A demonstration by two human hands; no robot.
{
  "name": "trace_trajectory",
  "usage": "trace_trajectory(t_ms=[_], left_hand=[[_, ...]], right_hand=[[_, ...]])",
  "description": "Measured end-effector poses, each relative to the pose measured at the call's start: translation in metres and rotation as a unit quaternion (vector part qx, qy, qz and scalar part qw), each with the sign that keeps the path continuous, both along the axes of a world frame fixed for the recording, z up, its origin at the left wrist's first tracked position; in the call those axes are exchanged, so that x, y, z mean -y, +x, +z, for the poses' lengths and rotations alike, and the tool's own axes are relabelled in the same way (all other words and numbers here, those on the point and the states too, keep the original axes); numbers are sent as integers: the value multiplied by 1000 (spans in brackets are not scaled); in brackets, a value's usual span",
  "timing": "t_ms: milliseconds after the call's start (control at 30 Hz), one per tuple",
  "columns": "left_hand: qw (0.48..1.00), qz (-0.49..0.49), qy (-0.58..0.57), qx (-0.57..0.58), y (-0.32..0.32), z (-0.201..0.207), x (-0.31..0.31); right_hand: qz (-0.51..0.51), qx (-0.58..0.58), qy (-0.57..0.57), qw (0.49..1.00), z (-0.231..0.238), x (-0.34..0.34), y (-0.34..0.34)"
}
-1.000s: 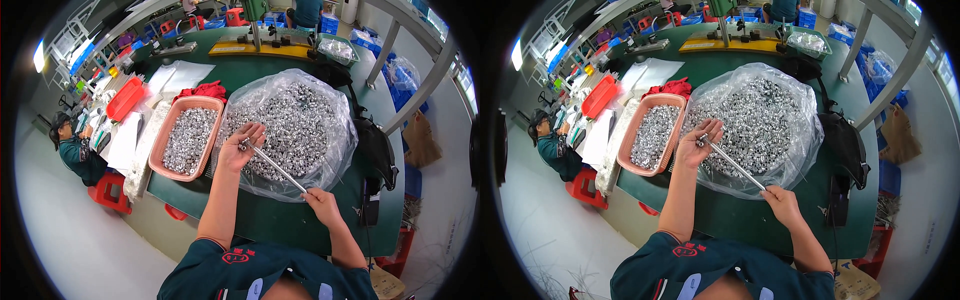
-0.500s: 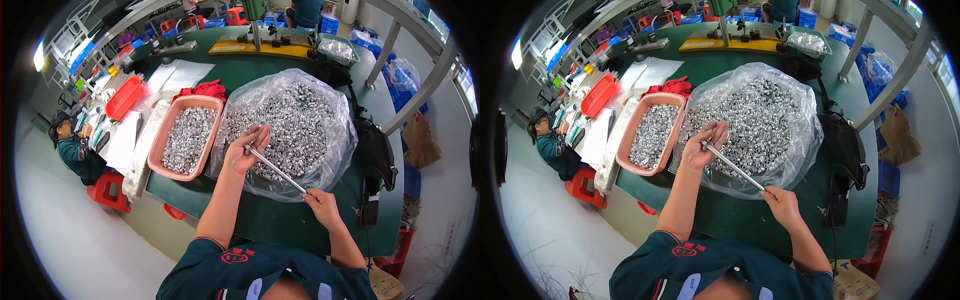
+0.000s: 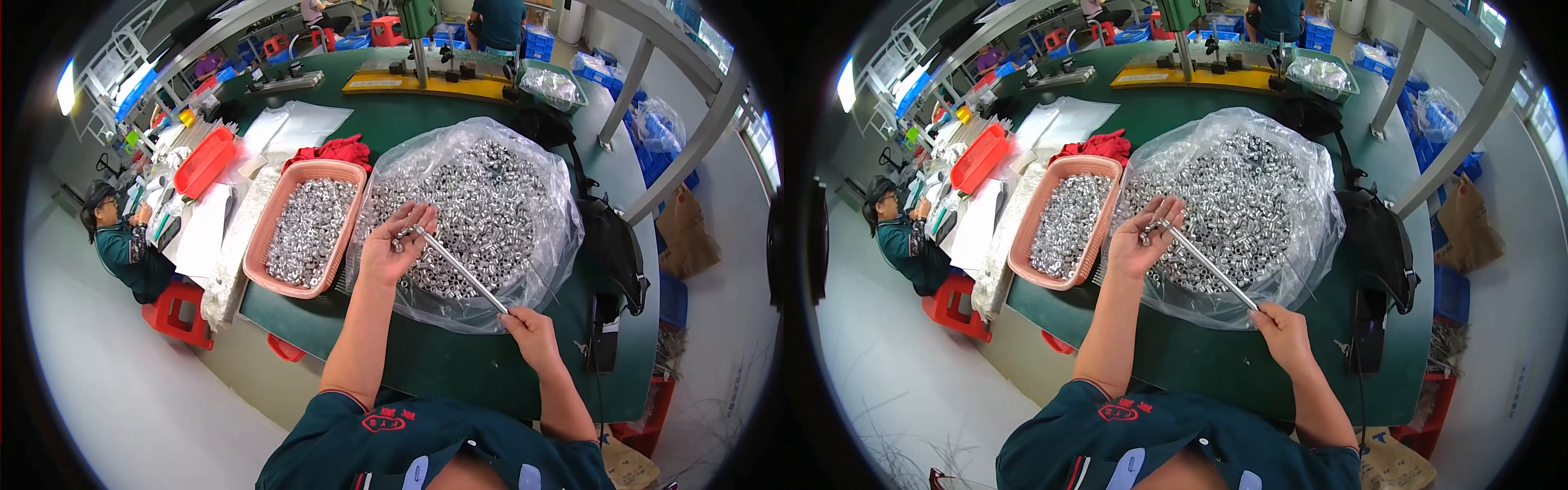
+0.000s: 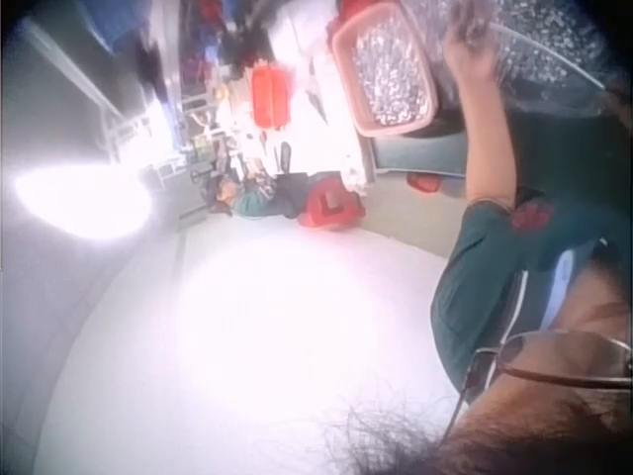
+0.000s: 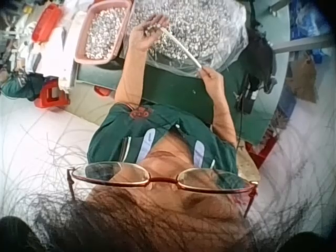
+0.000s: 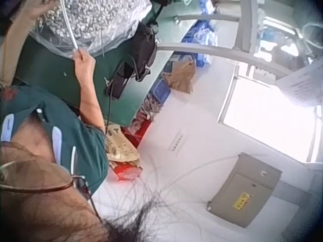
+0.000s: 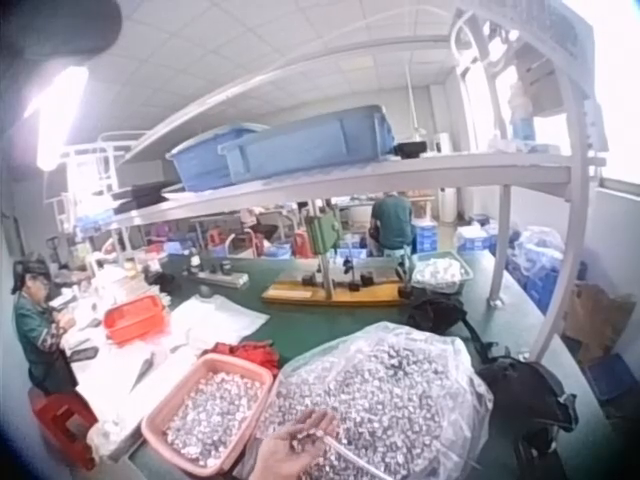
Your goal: The person picks up small metal parts from a plastic bag and sorts them into a pink tray using a long metal rod.
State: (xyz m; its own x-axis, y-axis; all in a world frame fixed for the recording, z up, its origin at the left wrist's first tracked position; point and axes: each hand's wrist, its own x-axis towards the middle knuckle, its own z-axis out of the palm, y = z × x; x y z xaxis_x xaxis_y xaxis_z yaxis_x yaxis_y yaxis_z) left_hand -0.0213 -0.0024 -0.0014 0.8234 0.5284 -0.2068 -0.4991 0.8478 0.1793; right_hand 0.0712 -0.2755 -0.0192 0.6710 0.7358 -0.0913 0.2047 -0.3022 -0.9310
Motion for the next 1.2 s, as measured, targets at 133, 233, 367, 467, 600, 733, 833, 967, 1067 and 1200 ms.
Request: trace_trajectory(t_ms=[133, 233, 367, 467, 600, 733, 833, 967, 1067, 1200], left_hand=[[1000, -1, -3, 29, -4, -2, -6], [1000, 10, 1, 18, -4, -5, -8], [1000, 16, 11, 13, -4, -13, -12], [1000, 11, 8, 12, -2, -13, -12], [999, 1, 36, -1, 1, -9, -6], [1000, -11, 25, -9, 1, -7, -3], [999, -36, 12, 15, 2, -9, -2], [998, -52, -4, 40, 3, -14, -3], [997, -62, 20, 50, 6, -16, 2], [998, -63, -17, 24, 11, -16, 10]], right_hand=[[0, 20, 8, 1000, -6, 1, 0], [9, 26, 9, 1000, -10, 1, 0], [19, -25, -41, 999, -1, 0, -1], [21, -22, -40, 999, 0, 0, -1], [19, -20, -35, 999, -2, 0, -1], [16, -23, -44, 999, 2, -1, -1], [13, -23, -42, 999, 1, 0, -1], [12, -12, -40, 999, 1, 0, -2], [12, -3, -38, 999, -2, -1, -2], [-3, -9, -34, 999, 1, -2, -2]])
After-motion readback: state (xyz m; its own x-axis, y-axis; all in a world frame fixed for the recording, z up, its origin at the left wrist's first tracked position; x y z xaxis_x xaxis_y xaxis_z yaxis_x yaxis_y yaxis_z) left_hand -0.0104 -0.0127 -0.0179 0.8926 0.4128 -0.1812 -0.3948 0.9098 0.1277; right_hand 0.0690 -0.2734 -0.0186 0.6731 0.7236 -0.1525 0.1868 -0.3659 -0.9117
